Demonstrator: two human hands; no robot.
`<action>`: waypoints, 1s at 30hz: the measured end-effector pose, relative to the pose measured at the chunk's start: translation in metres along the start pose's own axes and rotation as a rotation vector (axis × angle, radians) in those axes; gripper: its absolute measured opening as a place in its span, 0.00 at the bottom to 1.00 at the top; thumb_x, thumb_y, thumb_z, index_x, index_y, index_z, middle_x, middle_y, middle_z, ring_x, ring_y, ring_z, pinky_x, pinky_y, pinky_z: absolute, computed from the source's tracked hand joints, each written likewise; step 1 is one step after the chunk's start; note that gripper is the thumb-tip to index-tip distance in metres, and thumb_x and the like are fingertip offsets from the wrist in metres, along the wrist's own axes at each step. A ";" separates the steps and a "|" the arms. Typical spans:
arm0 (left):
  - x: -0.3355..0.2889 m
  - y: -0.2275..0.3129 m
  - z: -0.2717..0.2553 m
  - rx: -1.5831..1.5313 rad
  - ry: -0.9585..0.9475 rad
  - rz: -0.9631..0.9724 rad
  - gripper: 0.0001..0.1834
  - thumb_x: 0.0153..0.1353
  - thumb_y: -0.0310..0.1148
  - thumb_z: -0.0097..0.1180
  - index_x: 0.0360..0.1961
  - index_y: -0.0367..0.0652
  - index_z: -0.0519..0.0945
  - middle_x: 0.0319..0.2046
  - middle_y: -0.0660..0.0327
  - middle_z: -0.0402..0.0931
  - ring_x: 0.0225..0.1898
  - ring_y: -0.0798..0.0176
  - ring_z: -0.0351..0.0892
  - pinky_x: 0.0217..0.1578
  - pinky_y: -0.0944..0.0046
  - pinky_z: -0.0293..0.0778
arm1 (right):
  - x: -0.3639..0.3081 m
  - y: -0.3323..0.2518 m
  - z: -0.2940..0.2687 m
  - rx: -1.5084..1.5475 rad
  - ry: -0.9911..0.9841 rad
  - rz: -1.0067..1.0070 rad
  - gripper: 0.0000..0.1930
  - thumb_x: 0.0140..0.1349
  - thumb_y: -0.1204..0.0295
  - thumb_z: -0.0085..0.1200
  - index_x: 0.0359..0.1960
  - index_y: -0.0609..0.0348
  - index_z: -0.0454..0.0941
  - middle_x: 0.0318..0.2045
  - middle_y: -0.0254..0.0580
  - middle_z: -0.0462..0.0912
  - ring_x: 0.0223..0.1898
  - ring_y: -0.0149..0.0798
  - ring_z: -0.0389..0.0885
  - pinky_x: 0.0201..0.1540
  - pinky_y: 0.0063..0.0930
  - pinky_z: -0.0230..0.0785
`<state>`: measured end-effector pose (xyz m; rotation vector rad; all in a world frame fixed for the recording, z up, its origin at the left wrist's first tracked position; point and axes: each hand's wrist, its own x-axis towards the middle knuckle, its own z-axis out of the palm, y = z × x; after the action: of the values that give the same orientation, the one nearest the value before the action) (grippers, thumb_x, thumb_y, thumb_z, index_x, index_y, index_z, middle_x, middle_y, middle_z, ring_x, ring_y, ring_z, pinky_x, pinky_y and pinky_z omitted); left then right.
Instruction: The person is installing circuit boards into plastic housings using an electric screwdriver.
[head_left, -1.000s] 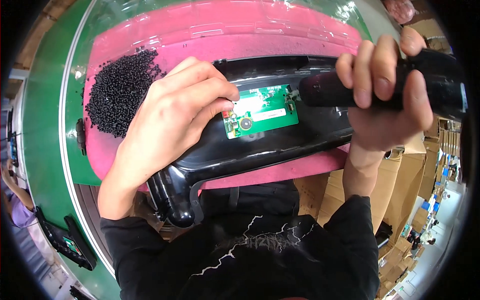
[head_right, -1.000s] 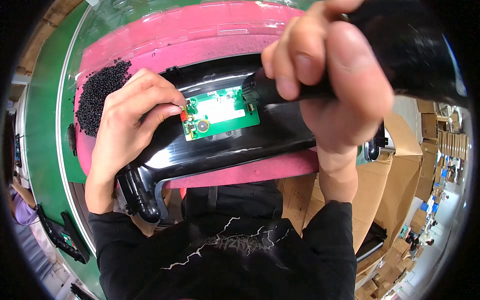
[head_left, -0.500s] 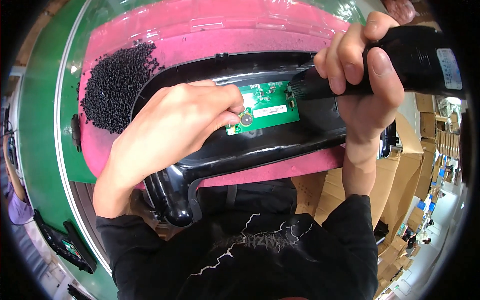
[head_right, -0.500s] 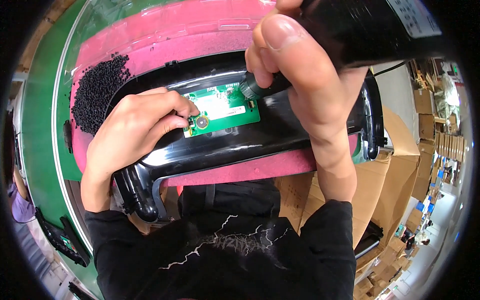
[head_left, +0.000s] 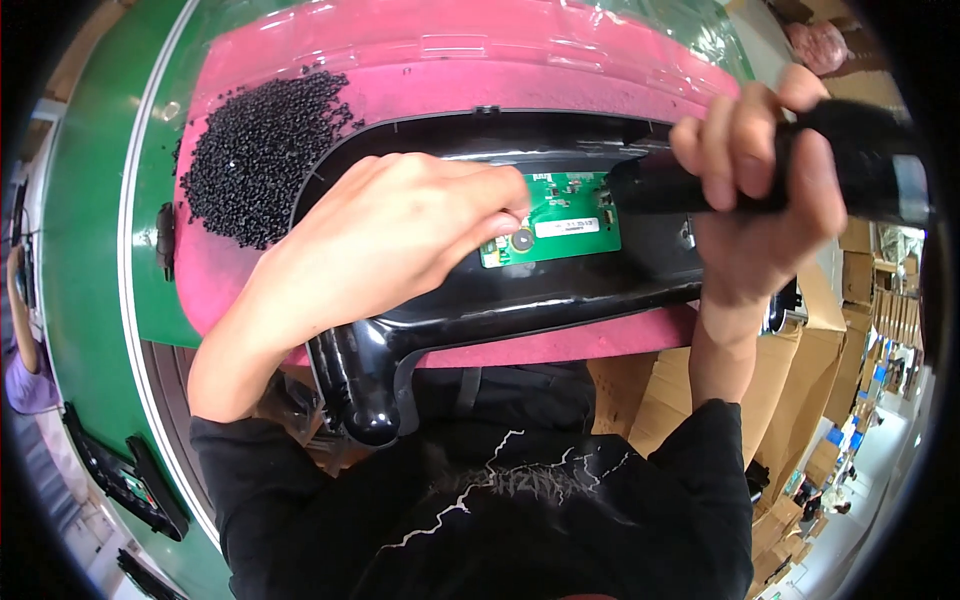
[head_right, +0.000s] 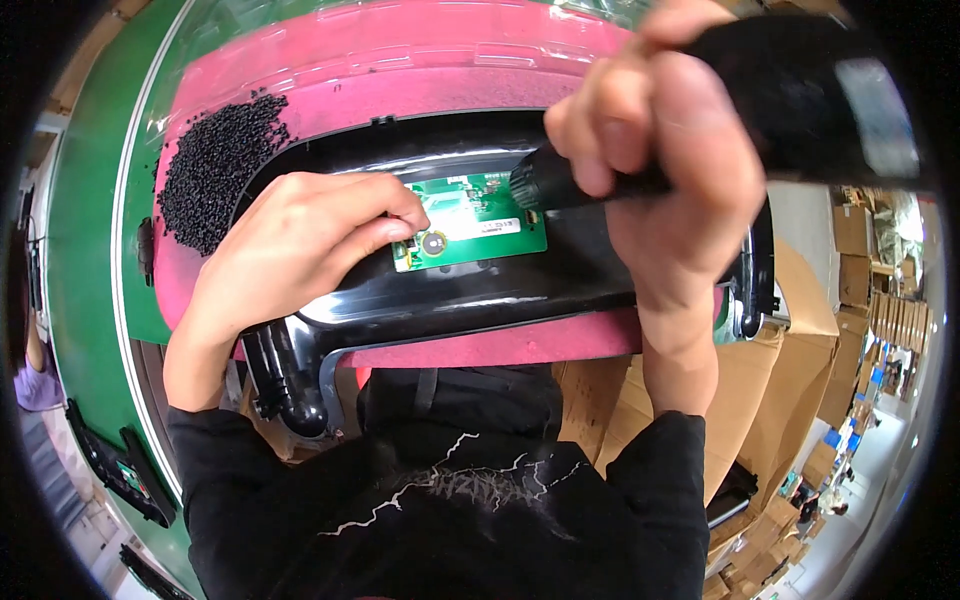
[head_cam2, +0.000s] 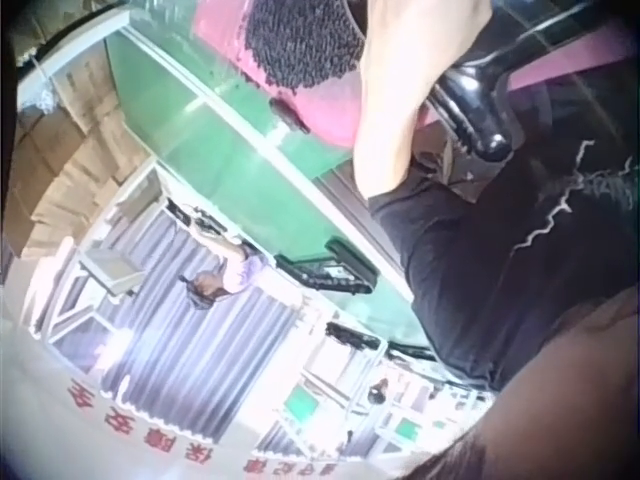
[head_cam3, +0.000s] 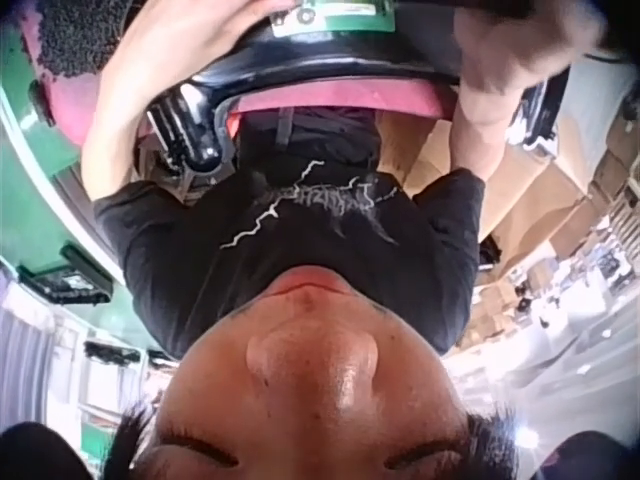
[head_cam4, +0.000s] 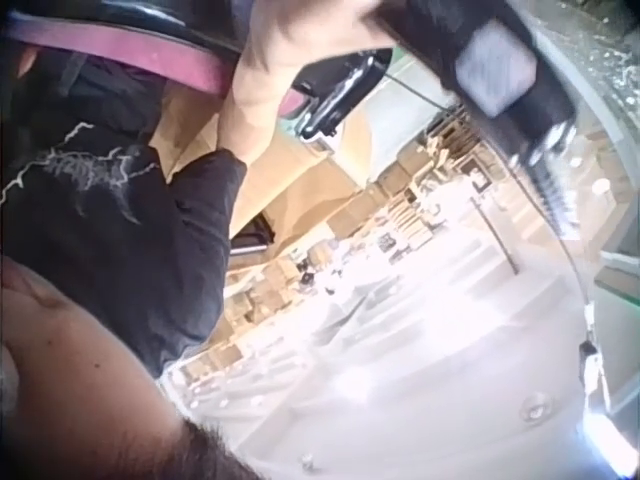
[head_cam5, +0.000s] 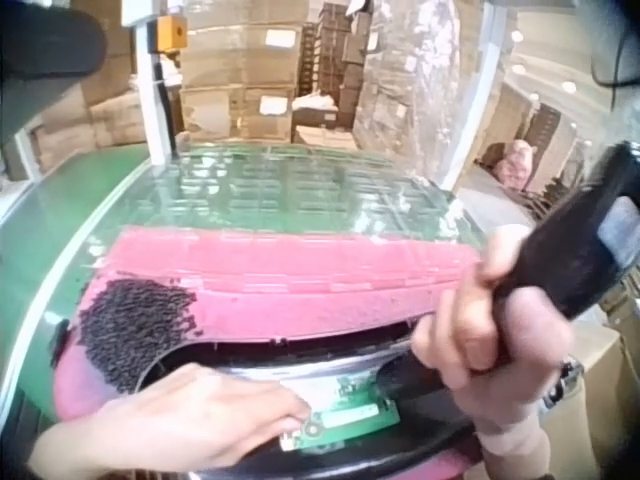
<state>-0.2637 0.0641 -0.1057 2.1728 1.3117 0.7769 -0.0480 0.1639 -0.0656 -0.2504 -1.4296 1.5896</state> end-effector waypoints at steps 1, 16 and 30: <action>-0.002 -0.001 -0.002 0.006 0.006 -0.011 0.06 0.58 0.27 0.59 0.35 0.38 0.77 0.30 0.57 0.82 0.30 0.53 0.82 0.31 0.59 0.76 | 0.003 -0.003 0.009 0.088 -0.004 0.014 0.14 0.63 0.60 0.51 0.45 0.53 0.70 0.20 0.23 0.65 0.19 0.23 0.61 0.33 0.24 0.57; 0.000 -0.010 -0.005 -0.462 0.079 -0.068 0.05 0.59 0.25 0.60 0.34 0.33 0.79 0.29 0.58 0.81 0.30 0.64 0.81 0.31 0.66 0.75 | 0.000 0.012 0.024 0.486 -0.077 -0.105 0.20 0.52 0.64 0.69 0.41 0.47 0.70 0.20 0.18 0.73 0.22 0.20 0.72 0.54 0.29 0.50; -0.003 -0.038 -0.010 -0.038 0.542 -0.076 0.03 0.66 0.25 0.55 0.36 0.36 0.75 0.24 0.66 0.72 0.26 0.76 0.69 0.30 0.75 0.67 | 0.004 0.028 0.023 -0.060 -0.215 -0.064 0.18 0.59 0.56 0.61 0.49 0.38 0.71 0.22 0.19 0.68 0.24 0.23 0.67 0.53 0.39 0.59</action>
<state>-0.2955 0.0788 -0.1237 1.9362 1.6012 1.4128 -0.0799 0.1559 -0.0815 -0.0690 -1.6356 1.5591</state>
